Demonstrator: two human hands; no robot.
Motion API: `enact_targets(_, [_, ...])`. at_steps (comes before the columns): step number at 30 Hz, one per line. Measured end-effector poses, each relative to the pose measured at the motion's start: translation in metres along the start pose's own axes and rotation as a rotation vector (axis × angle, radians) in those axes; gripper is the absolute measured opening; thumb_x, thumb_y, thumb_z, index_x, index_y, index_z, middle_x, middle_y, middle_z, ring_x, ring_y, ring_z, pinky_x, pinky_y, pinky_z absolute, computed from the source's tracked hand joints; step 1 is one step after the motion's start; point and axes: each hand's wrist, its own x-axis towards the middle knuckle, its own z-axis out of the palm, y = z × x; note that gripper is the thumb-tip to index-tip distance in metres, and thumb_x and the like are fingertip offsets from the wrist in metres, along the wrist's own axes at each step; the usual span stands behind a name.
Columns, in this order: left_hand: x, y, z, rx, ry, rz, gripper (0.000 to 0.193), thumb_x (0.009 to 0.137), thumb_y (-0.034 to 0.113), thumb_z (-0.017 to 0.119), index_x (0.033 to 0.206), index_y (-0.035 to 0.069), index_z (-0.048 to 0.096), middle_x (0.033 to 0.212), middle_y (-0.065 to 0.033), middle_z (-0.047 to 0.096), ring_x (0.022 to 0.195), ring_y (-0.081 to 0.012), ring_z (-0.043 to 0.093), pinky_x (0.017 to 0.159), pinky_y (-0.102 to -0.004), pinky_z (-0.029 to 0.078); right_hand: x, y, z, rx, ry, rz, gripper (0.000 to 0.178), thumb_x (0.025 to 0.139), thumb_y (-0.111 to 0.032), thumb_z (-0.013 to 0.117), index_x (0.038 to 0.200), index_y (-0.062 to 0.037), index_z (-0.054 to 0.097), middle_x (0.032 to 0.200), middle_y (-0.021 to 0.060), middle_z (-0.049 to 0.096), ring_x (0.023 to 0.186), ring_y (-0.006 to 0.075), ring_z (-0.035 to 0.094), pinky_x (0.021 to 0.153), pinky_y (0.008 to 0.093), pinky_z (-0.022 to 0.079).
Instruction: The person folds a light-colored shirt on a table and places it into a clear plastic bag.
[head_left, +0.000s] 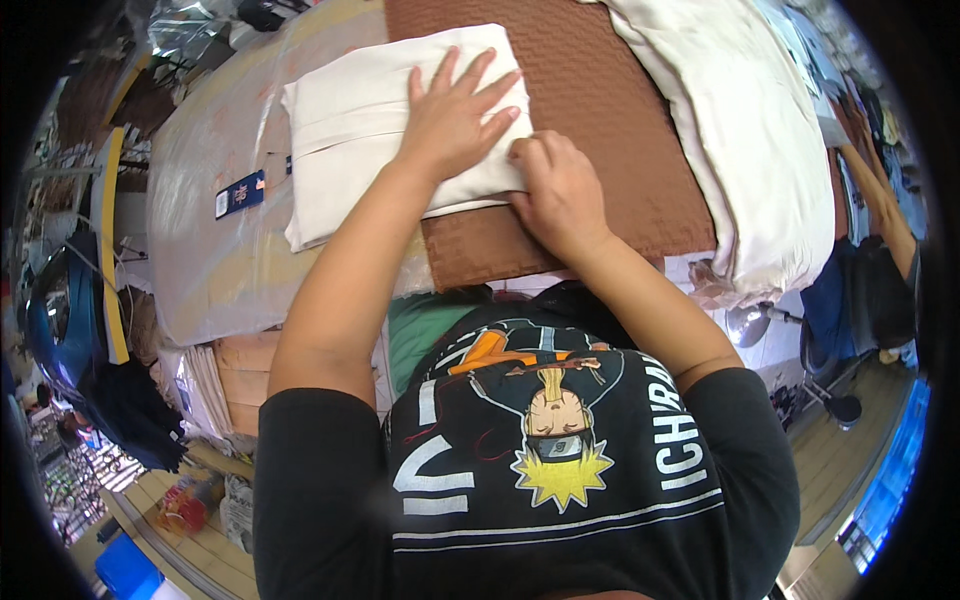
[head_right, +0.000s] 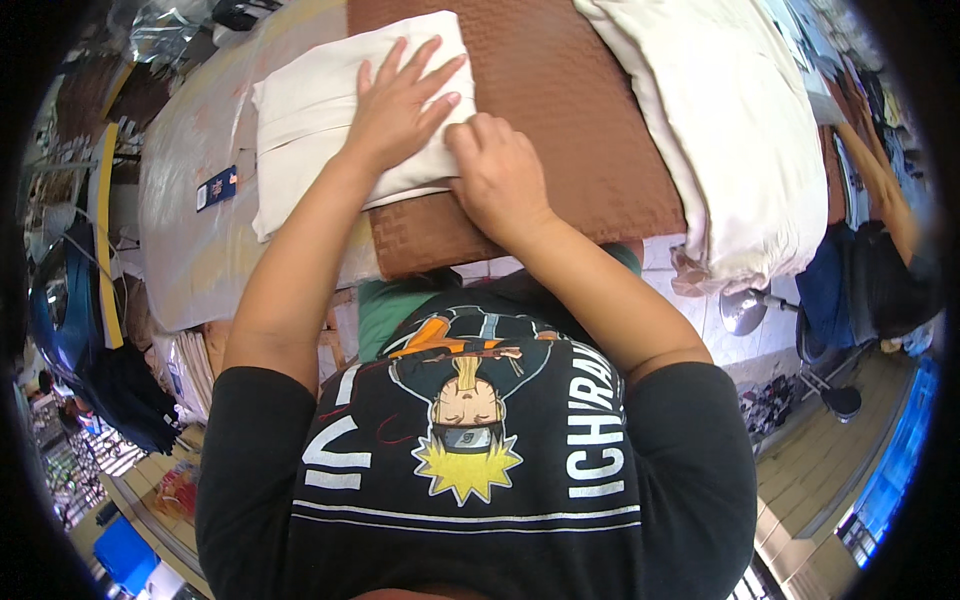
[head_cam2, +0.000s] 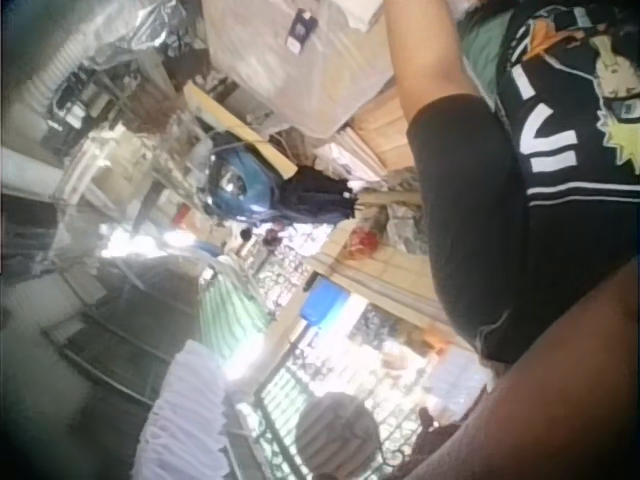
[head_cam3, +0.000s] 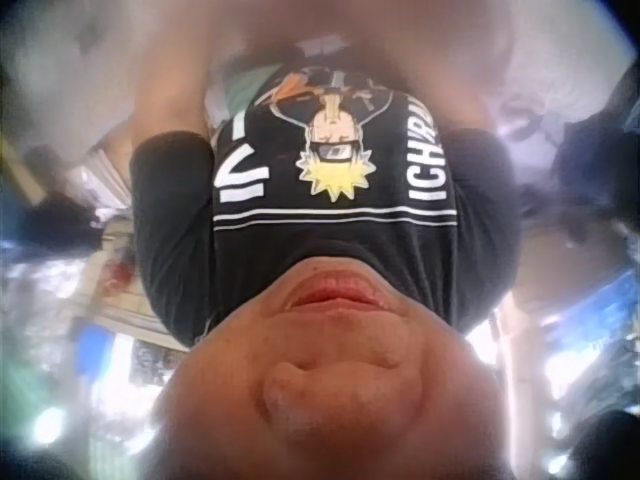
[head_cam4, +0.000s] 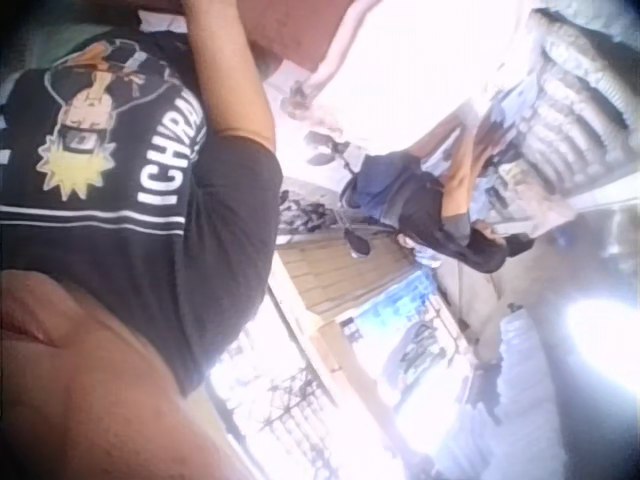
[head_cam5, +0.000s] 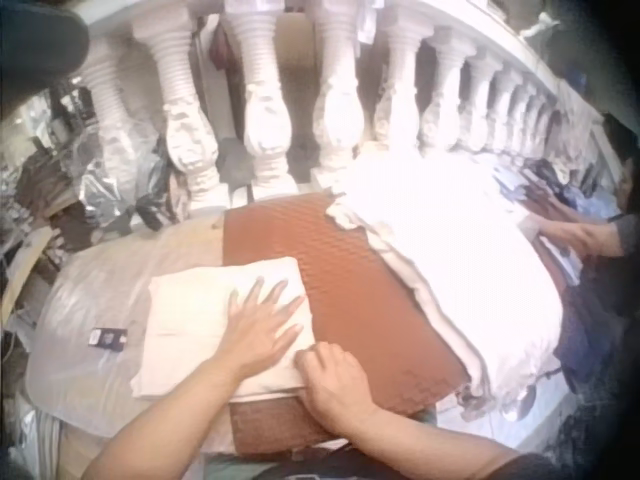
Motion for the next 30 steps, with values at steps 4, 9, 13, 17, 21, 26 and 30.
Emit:
enact_targets(4, [0.002, 0.001, 0.004, 0.018, 0.039, 0.023, 0.045, 0.091, 0.048, 0.045, 0.132, 0.03, 0.048, 0.146, -0.0034, 0.035, 0.136, -0.0343, 0.023, 0.103, -0.0661, 0.013, -0.01, -0.001, -0.012, 0.005, -0.178, 0.156, 0.02, 0.071, -0.005, 0.059, 0.087, -0.0078, 0.049, 0.084, 0.012, 0.051, 0.078, 0.0309, 0.057, 0.066, 0.0412, 0.047])
enact_targets(9, [0.002, 0.0, 0.001, -0.127, 0.017, -0.035, 0.048, 0.091, 0.048, 0.045, 0.135, 0.028, 0.045, 0.146, -0.0068, 0.033, 0.137, -0.0359, 0.02, 0.105, -0.0643, 0.011, 0.017, -0.009, -0.037, 0.043, -0.233, 0.127, 0.017, 0.074, -0.013, 0.062, 0.088, -0.0061, 0.055, 0.084, 0.0123, 0.053, 0.08, 0.0313, 0.058, 0.069, 0.0409, 0.047])
enact_targets(13, [0.005, -0.033, -0.028, -0.427, 0.238, -0.208, 0.054, 0.092, 0.046, 0.043, 0.138, 0.018, 0.04, 0.147, -0.0101, 0.031, 0.138, -0.0361, 0.02, 0.107, -0.0606, 0.012, 0.079, -0.014, -0.033, 0.087, -0.142, 0.118, 0.028, 0.079, -0.022, 0.062, 0.103, -0.0059, 0.06, 0.1, 0.0162, 0.057, 0.095, 0.0345, 0.056, 0.08, 0.0401, 0.047])
enact_targets(17, [-0.023, -0.075, -0.045, -0.135, 0.199, -0.493, 0.058, 0.092, 0.048, 0.042, 0.14, 0.015, 0.037, 0.148, -0.0118, 0.028, 0.138, -0.0364, 0.017, 0.108, -0.0585, 0.012, 0.109, -0.006, 0.039, -0.134, -0.043, -0.041, 0.048, 0.084, -0.034, 0.056, 0.126, -0.0102, 0.051, 0.13, 0.018, 0.047, 0.123, 0.0357, 0.041, 0.097, 0.047, 0.037])
enact_targets(21, [-0.066, -0.066, -0.022, 0.121, 0.017, -0.6, 0.063, 0.091, 0.053, 0.042, 0.141, 0.015, 0.035, 0.148, -0.0138, 0.027, 0.139, -0.0384, 0.014, 0.107, -0.0618, 0.011, 0.079, -0.003, 0.072, -0.317, -0.256, -0.013, 0.061, 0.087, -0.047, 0.048, 0.138, -0.0151, 0.039, 0.144, 0.0152, 0.034, 0.136, 0.0354, 0.024, 0.106, 0.0561, 0.022])
enact_targets(26, [-0.062, -0.064, -0.033, 0.088, -0.068, -0.74, 0.071, 0.088, 0.059, 0.042, 0.143, 0.016, 0.031, 0.151, -0.0137, 0.021, 0.14, -0.0383, 0.008, 0.105, -0.0654, 0.007, 0.08, -0.001, 0.068, -0.286, -0.273, 0.077, 0.065, 0.086, -0.053, 0.048, 0.139, -0.0158, 0.039, 0.146, 0.0143, 0.031, 0.137, 0.0353, 0.023, 0.107, 0.0565, 0.018])
enact_targets(30, [-0.063, -0.073, -0.053, -0.021, -0.208, -0.856, 0.076, 0.086, 0.061, 0.043, 0.144, 0.014, 0.028, 0.153, -0.0129, 0.015, 0.14, -0.0379, 0.005, 0.106, -0.0644, 0.004, 0.074, 0.014, 0.056, -0.168, -0.299, 0.253, 0.068, 0.085, -0.054, 0.049, 0.138, -0.0124, 0.039, 0.146, 0.0173, 0.03, 0.136, 0.0359, 0.024, 0.107, 0.0542, 0.021])
